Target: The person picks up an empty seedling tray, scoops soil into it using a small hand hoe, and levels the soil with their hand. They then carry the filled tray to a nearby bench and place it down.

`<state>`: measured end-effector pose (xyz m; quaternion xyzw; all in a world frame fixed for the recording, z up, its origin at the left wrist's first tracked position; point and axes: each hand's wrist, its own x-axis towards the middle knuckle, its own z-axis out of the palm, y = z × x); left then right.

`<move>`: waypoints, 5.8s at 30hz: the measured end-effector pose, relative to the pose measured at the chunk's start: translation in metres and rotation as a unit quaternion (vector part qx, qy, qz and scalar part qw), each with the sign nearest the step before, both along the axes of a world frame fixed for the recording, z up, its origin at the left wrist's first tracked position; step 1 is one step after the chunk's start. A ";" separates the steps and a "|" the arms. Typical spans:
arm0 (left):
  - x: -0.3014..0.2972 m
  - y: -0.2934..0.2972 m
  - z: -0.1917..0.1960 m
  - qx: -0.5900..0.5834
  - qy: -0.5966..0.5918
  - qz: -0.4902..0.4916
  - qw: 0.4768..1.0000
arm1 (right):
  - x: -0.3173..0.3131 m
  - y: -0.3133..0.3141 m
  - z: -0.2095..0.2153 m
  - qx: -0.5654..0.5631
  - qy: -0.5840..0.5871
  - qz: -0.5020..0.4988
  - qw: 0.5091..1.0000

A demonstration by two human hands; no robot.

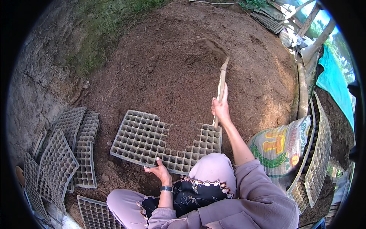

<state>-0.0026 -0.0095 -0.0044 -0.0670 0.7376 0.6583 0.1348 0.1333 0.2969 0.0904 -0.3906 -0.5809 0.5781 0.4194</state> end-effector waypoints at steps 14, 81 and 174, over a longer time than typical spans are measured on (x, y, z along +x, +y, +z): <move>0.000 -0.002 -0.002 0.036 0.010 -0.030 0.999 | -0.051 0.018 -0.016 0.166 -0.231 -0.066 0.957; 0.005 -0.008 -0.025 0.030 -0.048 -0.017 0.998 | 0.102 -0.162 0.040 -0.010 -0.294 0.235 0.926; -0.100 -0.008 0.144 -0.048 -0.023 -0.158 0.986 | -0.043 -0.119 -0.064 0.376 -0.426 0.361 0.740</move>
